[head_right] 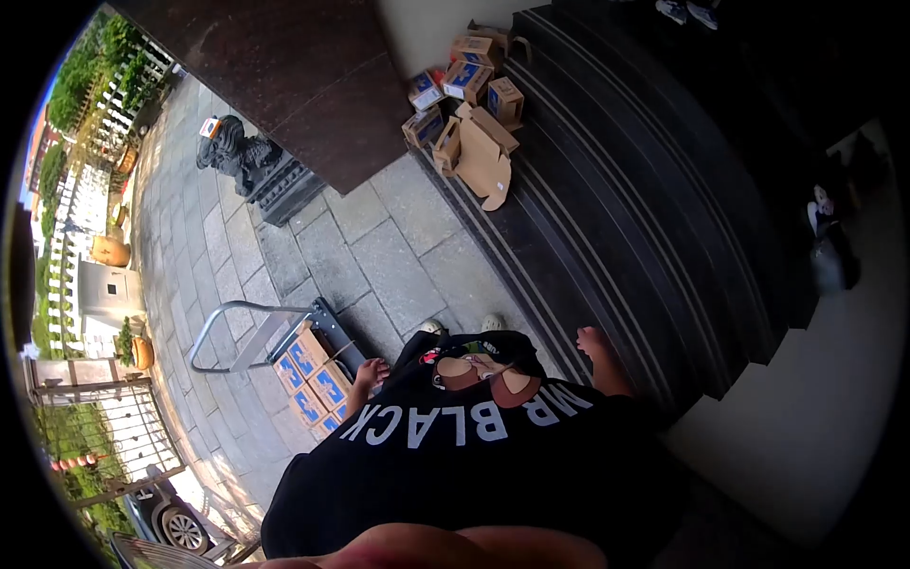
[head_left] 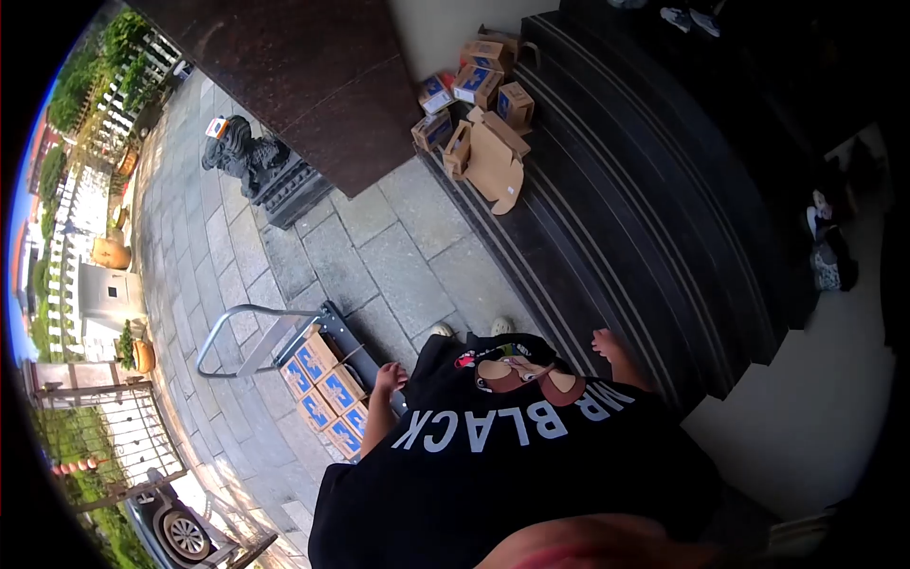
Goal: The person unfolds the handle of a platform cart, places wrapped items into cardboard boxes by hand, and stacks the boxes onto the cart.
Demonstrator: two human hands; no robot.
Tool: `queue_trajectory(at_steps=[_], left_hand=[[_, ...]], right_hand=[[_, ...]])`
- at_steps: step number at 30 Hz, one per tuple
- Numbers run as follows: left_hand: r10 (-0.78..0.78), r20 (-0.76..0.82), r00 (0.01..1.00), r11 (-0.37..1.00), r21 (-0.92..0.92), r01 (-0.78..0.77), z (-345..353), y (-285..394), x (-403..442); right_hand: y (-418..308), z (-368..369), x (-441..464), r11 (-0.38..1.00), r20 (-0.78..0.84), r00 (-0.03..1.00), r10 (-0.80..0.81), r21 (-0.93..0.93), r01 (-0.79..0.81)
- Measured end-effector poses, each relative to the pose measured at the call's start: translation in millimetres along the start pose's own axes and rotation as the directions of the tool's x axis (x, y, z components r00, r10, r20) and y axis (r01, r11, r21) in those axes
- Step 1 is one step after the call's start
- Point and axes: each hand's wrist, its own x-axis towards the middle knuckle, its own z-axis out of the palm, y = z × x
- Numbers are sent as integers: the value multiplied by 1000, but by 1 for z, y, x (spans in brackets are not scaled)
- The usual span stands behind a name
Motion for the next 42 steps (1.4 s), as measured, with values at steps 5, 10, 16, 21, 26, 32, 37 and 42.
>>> queue_trajectory(at_steps=[5, 10, 16, 21, 26, 32, 37, 42], left_hand=[[-35, 103, 994, 845, 534, -25, -27, 22, 13], [-68, 35, 997, 857, 514, 40, -31, 65, 50], [-173, 46, 984, 961, 226, 158, -32, 154, 130], [-74, -13, 997, 980, 184, 75, -32, 253, 154], [40, -82, 996, 999, 38, -37, -61, 299, 174], [36, -105, 994, 994, -98, -46, -66, 332, 202], [43, -122, 992, 996, 76, -34, -30, 398, 211], [119, -112, 987, 948, 307, -80, -7, 460, 201]], right_hand=[[15, 52, 51, 974, 115, 990, -77, 222, 50], [-110, 77, 1, 955, 199, 968, -152, 281, 93], [-219, 95, 55, 958, 132, 962, -240, 194, 212], [-308, 100, 77, 994, 38, 997, -72, 90, 68], [-385, 110, 132, 988, 48, 987, -152, 37, 150], [-529, 107, 177, 982, 0, 984, -179, 56, 179], [-634, 106, 316, 812, -316, 749, -582, -179, 555], [-766, 96, 413, 827, -403, 733, -549, -133, 547]])
